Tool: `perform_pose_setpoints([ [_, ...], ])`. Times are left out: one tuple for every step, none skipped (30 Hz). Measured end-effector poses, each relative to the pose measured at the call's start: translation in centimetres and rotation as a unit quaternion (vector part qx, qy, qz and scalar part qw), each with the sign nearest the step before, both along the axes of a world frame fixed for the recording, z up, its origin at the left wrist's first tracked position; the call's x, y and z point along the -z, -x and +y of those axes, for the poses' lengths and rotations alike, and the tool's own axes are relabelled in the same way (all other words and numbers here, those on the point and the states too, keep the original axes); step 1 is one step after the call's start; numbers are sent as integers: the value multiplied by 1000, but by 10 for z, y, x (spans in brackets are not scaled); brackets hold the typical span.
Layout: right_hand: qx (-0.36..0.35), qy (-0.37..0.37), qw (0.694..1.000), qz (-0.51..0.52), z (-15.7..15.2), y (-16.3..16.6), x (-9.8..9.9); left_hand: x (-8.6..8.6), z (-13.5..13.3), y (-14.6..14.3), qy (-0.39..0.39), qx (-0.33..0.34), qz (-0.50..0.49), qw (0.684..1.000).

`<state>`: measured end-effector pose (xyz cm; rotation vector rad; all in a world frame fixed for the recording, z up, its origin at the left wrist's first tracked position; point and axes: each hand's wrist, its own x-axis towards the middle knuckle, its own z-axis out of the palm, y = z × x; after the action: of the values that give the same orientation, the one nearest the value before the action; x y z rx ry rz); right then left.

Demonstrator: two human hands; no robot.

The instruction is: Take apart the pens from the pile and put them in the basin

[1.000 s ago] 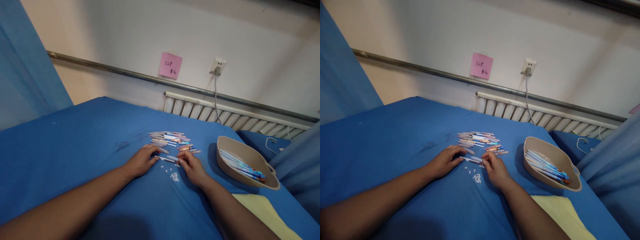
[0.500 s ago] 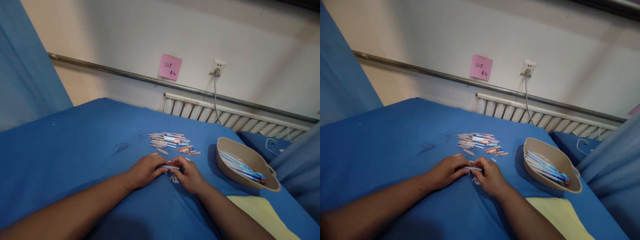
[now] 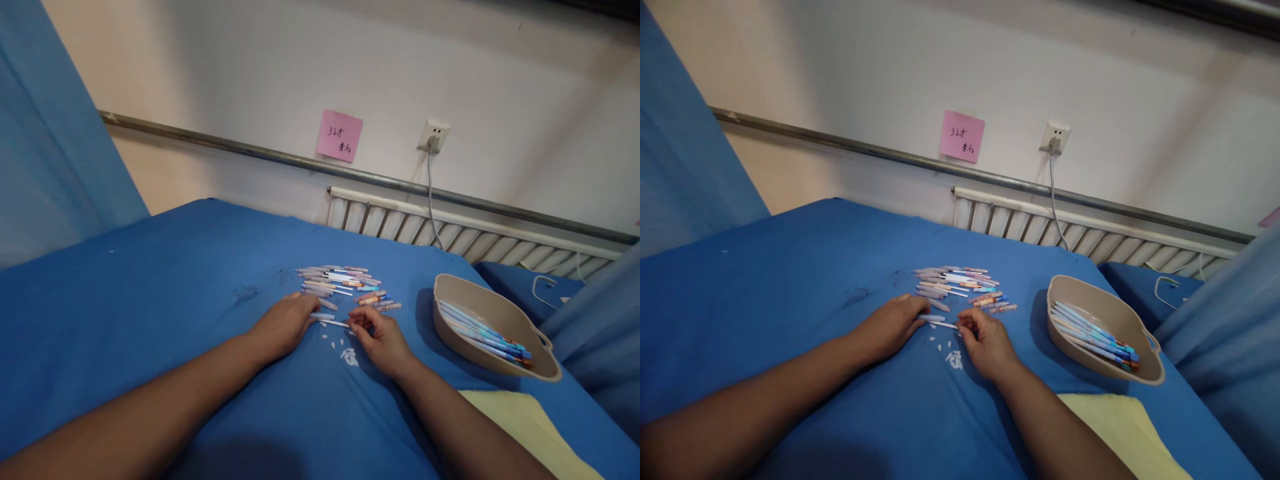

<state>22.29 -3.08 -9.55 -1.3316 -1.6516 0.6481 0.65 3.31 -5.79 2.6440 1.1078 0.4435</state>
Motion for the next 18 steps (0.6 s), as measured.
perform_pose_setpoints([
  [-2,4,1000,-2,0,0,0,-1,-1,-1,-9,3,11,1000],
  [-3,7,1000,-4,0,1,-1,-2,-3,-2,-19,9,22,1000],
  [-4,9,1000,-5,0,1,-1,-3,-5,-4,-30,16,34,999],
  [-5,11,1000,-3,0,1,-1,-3,-6,-5,-40,22,46,998],
  [-5,12,1000,0,0,1,-1,-4,-8,-5,-47,26,56,997],
  [-6,13,1000,6,0,0,-1,-4,-10,-6,-50,28,62,996],
  [-6,14,1000,12,0,0,-1,-4,-11,-6,-50,30,64,996],
  [-5,16,1000,20,0,0,0,-4,-12,-6,-47,31,61,997],
  [-2,16,999,29,0,-1,0,-3,-13,-6,-42,28,52,997],
  [5,15,999,40,1,-1,0,-2,-13,-5,-34,24,40,998],
  [15,13,998,55,1,-1,-1,-2,-13,-5,-24,17,23,999],
  [24,13,997,74,2,-1,-1,-1,-13,-5,-15,9,1,1000],
  [30,15,995,98,2,-1,-2,0,-13,-6,-5,2,-22,1000],
  [32,18,991,125,3,0,-2,0,-13,-6,5,-2,-46,999],
  [30,23,988,152,4,0,-3,0,-13,-7,14,-3,-68,998],
  [23,29,983,178,4,1,-4,0,-13,-8,23,0,-89,996],
  [16,35,979,200,4,2,-5,-1,-14,-9,33,4,-105,994],
  [7,42,976,215,4,3,-6,-2,-15,-11,43,10,-117,992],
])
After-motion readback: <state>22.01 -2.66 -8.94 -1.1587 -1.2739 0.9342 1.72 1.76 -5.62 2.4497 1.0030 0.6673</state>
